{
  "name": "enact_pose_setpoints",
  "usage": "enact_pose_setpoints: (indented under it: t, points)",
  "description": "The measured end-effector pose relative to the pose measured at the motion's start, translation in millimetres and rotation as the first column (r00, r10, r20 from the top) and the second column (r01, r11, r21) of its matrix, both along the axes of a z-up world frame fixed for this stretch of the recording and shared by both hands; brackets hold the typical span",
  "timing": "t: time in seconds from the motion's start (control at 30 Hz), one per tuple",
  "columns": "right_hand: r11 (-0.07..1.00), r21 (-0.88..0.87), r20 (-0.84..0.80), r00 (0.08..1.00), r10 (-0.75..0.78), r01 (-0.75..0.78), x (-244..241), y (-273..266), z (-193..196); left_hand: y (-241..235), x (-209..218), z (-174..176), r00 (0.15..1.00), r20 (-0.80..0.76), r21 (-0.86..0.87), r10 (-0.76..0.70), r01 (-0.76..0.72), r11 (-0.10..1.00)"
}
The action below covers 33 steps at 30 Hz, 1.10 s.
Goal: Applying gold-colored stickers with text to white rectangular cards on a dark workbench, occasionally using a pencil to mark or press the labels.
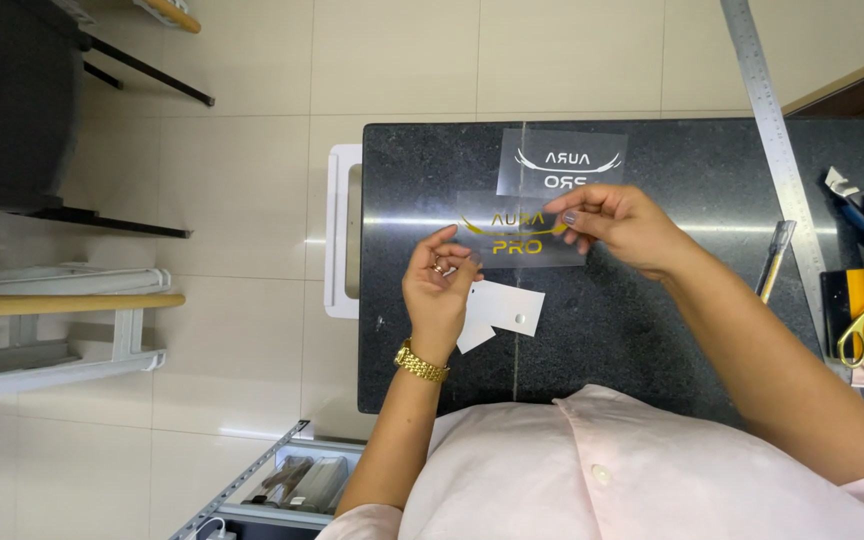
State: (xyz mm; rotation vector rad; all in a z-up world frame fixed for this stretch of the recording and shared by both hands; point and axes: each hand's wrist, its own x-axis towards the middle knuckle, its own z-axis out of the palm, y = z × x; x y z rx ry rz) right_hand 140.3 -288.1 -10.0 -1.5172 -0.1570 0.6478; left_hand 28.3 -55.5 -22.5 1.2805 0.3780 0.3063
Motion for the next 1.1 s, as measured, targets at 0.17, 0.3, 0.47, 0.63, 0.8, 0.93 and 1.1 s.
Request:
enact_pose_setpoints:
  t: [0.17,0.3,0.47,0.63,0.8,0.93,1.1]
  points:
    - [1.000,-0.007,0.000,1.000,-0.015,0.015,0.0,0.5,-5.0,5.0,-3.4,9.5,1.000,0.007,0.268,0.009,-0.011,0.963]
    - [1.000,-0.031,0.024,1.000,0.002,-0.002,5.8,-1.9,-17.1,6.3,-2.8,12.1,0.998,0.038,0.380,0.057,-0.067,0.922]
    - [0.998,-0.047,0.019,0.999,0.045,-0.044,7.9,7.2,7.9,8.6,-0.6,23.4,0.996,0.026,0.426,0.087,-0.090,0.900]
    - [0.997,-0.049,-0.064,0.996,0.060,-0.063,11.1,6.8,7.9,12.4,0.9,20.1,0.996,0.008,0.408,0.092,-0.087,0.909]
    - [0.998,-0.043,-0.135,0.990,0.028,-0.035,12.1,10.0,15.2,12.1,1.8,21.1,0.996,0.003,0.392,0.087,-0.081,0.916]
    - [0.999,-0.043,-0.153,0.988,0.024,-0.031,13.4,6.8,9.7,9.3,1.5,21.2,0.996,0.011,0.387,0.085,-0.082,0.918]
    - [1.000,-0.022,-0.198,0.980,0.005,-0.010,13.6,5.3,7.5,9.9,0.7,15.4,0.997,0.025,0.390,0.072,-0.076,0.918]
